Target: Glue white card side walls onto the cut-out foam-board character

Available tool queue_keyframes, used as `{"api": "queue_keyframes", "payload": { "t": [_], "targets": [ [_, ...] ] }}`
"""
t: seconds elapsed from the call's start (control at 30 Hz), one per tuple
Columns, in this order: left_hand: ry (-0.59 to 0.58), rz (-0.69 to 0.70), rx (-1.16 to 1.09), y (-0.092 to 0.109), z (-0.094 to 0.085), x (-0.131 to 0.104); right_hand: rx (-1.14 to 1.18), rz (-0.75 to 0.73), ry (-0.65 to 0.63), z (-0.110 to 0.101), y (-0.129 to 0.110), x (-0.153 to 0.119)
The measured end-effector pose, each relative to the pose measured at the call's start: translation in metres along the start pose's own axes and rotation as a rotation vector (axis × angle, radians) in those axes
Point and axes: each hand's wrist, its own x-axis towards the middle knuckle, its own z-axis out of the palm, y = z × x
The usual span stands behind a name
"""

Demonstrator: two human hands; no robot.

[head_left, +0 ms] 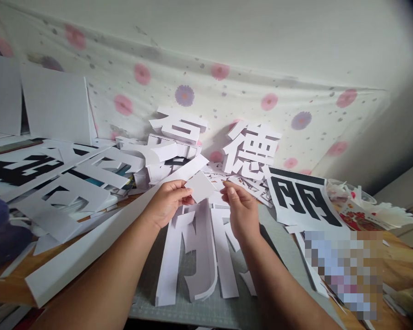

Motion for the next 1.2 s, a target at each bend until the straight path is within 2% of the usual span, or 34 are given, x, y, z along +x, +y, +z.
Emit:
{"api": "queue_keyframes", "payload": {
  "t": [0.1,0.2,0.33,0.47,0.7,0.87,1.2],
  "targets": [
    [0.001,-0.023,0.014,0.0,0.002,-0.001,-0.06,-0.064,-0.075,0.006,-0.001,-0.006],
    [-0.006,-0.043,0.022,0.001,0.004,-0.002,-0.152,-0.153,-0.091,0.008,-0.005,-0.008],
    [-0.02,-0.06,0.022,0.005,0.007,-0.003,-0.247,-0.231,-0.092,0.005,-0.01,-0.007],
    [-0.039,-0.081,-0.008,0.008,0.009,-0.005,-0.28,-0.267,-0.148,0.0,-0.012,-0.006],
    [-0.063,-0.096,-0.052,0.011,0.013,-0.009,-0.213,-0.201,-0.28,-0.004,-0.015,-0.008],
    [-0.02,-0.047,-0.067,0.012,0.016,-0.01,-0.091,-0.123,-0.356,-0.003,-0.018,-0.012],
    [-0.022,-0.029,0.004,0.01,0.022,-0.013,-0.254,-0.161,-0.167,0.006,-0.018,-0.019]
  ]
}}
